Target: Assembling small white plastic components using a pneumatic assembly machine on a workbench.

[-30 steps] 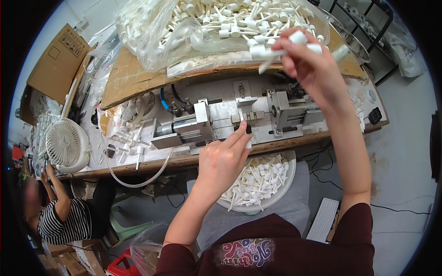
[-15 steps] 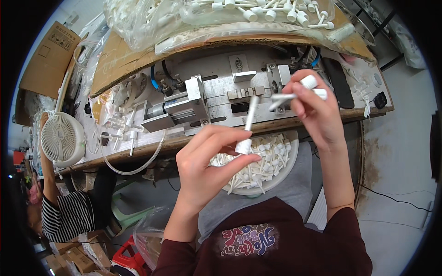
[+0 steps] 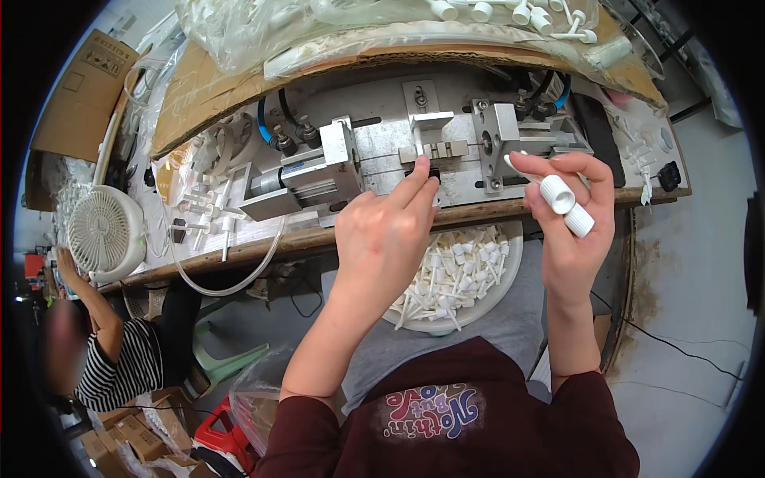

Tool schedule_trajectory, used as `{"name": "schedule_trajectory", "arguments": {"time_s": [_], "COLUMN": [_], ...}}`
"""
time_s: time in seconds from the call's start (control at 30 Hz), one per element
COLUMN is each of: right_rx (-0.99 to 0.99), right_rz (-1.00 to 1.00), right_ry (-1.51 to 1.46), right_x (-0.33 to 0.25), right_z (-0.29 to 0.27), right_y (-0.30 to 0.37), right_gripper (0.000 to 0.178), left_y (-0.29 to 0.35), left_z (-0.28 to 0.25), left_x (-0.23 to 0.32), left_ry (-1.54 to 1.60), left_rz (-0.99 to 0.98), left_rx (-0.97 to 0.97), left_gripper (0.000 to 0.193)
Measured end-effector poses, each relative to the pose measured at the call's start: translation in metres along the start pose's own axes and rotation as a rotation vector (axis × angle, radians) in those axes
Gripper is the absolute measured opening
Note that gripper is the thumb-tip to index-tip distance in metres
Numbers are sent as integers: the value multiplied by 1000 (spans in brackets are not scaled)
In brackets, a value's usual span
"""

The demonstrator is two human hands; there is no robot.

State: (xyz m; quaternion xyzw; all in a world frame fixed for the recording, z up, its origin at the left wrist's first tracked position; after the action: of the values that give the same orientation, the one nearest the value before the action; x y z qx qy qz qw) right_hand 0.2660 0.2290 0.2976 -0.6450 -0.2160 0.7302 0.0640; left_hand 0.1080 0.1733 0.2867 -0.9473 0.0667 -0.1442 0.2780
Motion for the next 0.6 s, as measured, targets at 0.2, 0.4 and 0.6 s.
{"name": "schedule_trajectory", "arguments": {"time_s": [0.2,0.4,0.6], "right_rx": [-54,-143,-233], "right_rz": [-126,-246,-405], "right_ry": [119,333,417], "right_x": [0,-1,-14], "right_z": [6,16,45], "right_y": [9,26,33], "right_gripper": [32,42,50], "left_y": [2,6,14], "left_z": [2,-11,-22], "left_x": [-3,2,13], "left_ry": [9,682,851], "left_rz": [-28,-191,-214], "left_rx": [-15,-3,42], "left_gripper": [29,36,34]}}
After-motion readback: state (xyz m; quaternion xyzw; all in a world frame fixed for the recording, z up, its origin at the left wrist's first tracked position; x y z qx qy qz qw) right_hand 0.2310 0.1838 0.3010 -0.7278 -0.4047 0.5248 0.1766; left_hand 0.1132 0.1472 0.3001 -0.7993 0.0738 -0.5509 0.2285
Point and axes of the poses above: each hand's wrist, its own y-axis away from the middle knuckle, its own z-axis out of the palm, x = y × z, the point moved 10 cm from there along -y, towards the middle knuckle, and after that the axes turned 3 degrees about x, right-handed, at the moved point
